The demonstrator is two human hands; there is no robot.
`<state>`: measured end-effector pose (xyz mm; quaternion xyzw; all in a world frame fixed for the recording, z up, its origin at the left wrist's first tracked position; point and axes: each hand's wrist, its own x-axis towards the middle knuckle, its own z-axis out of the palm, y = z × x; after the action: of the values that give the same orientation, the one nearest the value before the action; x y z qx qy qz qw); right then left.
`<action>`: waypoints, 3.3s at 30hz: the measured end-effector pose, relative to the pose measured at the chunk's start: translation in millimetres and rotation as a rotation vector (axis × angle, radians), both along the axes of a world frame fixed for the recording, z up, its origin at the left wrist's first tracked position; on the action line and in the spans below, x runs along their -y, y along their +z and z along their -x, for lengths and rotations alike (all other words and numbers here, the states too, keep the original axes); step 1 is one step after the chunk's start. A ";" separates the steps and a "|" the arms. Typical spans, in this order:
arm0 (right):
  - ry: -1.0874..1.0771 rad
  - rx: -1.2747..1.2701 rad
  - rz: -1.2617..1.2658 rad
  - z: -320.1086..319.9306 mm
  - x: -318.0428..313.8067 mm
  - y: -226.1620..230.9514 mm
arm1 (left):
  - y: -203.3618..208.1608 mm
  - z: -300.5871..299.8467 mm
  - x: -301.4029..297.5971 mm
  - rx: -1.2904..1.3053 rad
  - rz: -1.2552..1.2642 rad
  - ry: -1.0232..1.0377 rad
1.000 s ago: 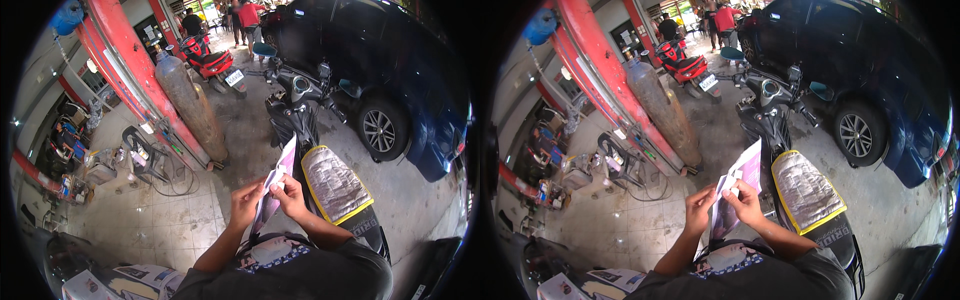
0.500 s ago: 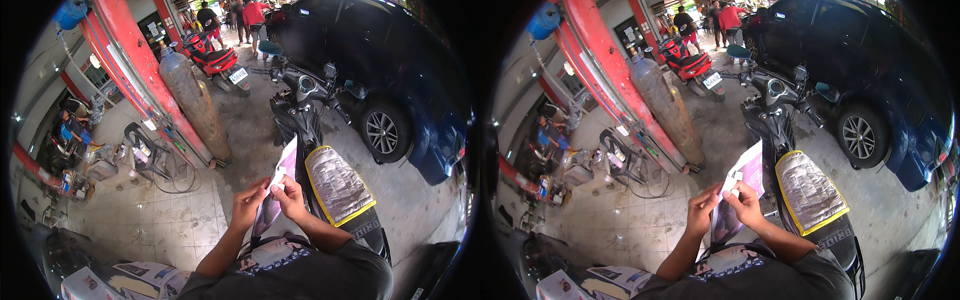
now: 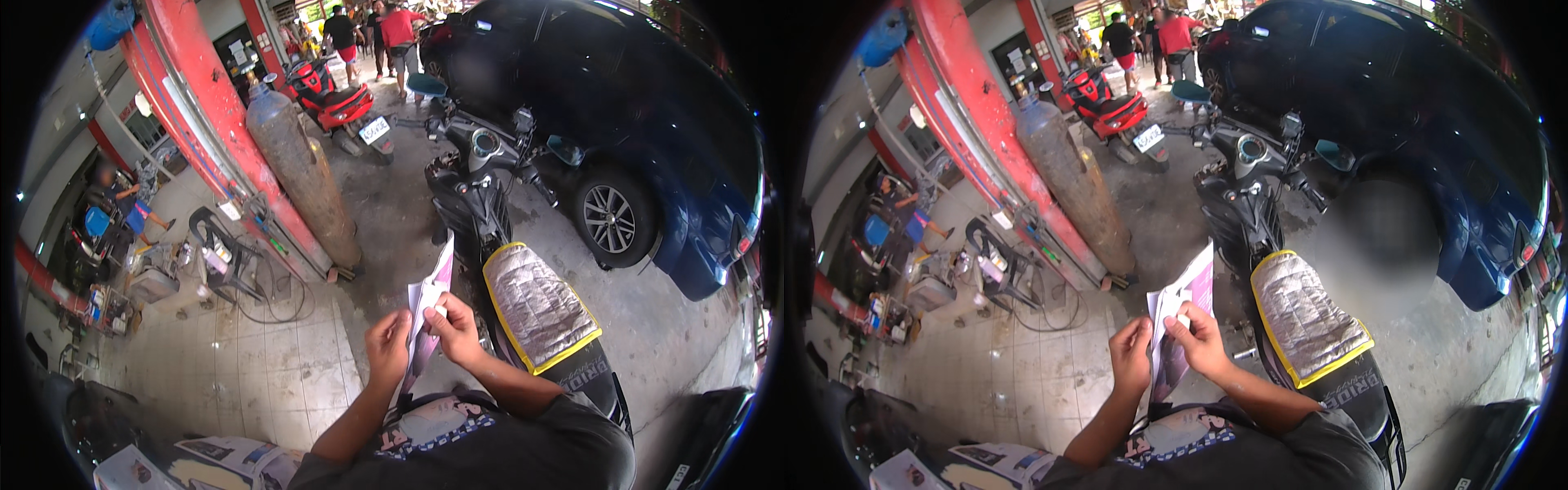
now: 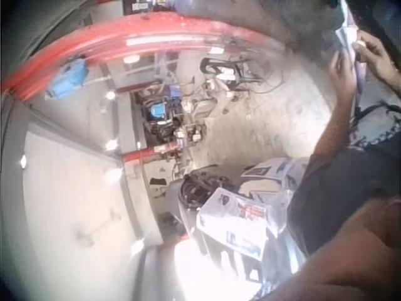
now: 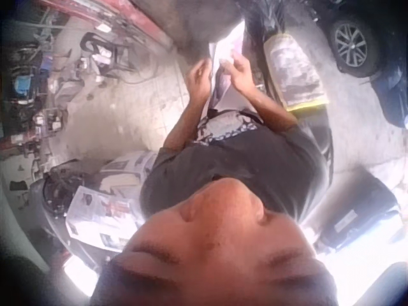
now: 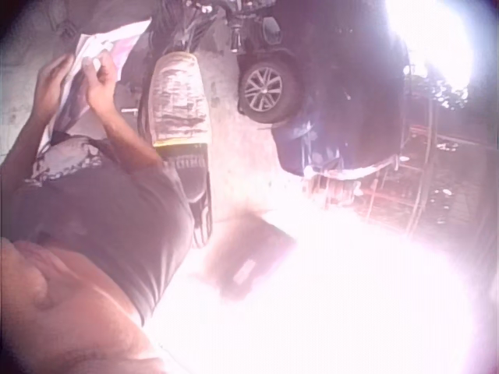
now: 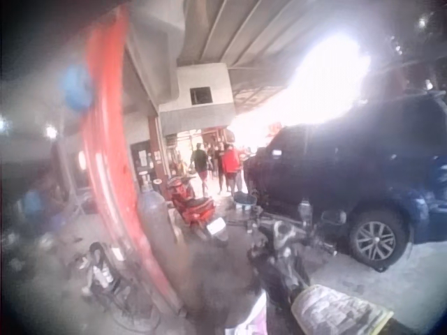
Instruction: The person covers sections of a dark-colored car with newspaper sheets and secures them with masking tape. They work on the rear bumper, trunk lid, and front bumper, smoothing the paper and applying tape to hold it in place.
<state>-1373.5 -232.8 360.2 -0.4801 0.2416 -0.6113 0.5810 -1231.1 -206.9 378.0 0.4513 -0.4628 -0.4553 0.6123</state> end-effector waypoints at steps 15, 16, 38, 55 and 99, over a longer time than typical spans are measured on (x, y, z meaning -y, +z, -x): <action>-0.089 -0.203 0.014 -1.6 4.6 14.0 | -2.6 0.5 9.2 0.402 0.329 0.176; -0.111 -0.238 0.032 4.1 11.1 14.6 | -6.0 -3.9 17.1 0.400 0.304 0.174; -2.050 -0.280 0.825 286.5 -17.1 168.6 | 68.0 -329.8 -85.0 0.223 0.724 1.188; -0.886 -1.977 -0.005 484.3 269.3 -79.6 | 120.7 -343.2 -144.3 1.019 0.020 1.381; -0.359 -0.933 0.496 -86.5 176.6 -89.4 | 34.8 -455.2 -162.2 1.162 0.001 1.586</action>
<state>-1287.0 -409.4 270.9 -0.7735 0.3999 -0.4619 0.1688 -775.9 -44.7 412.8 0.7846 -0.2549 0.3807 0.4178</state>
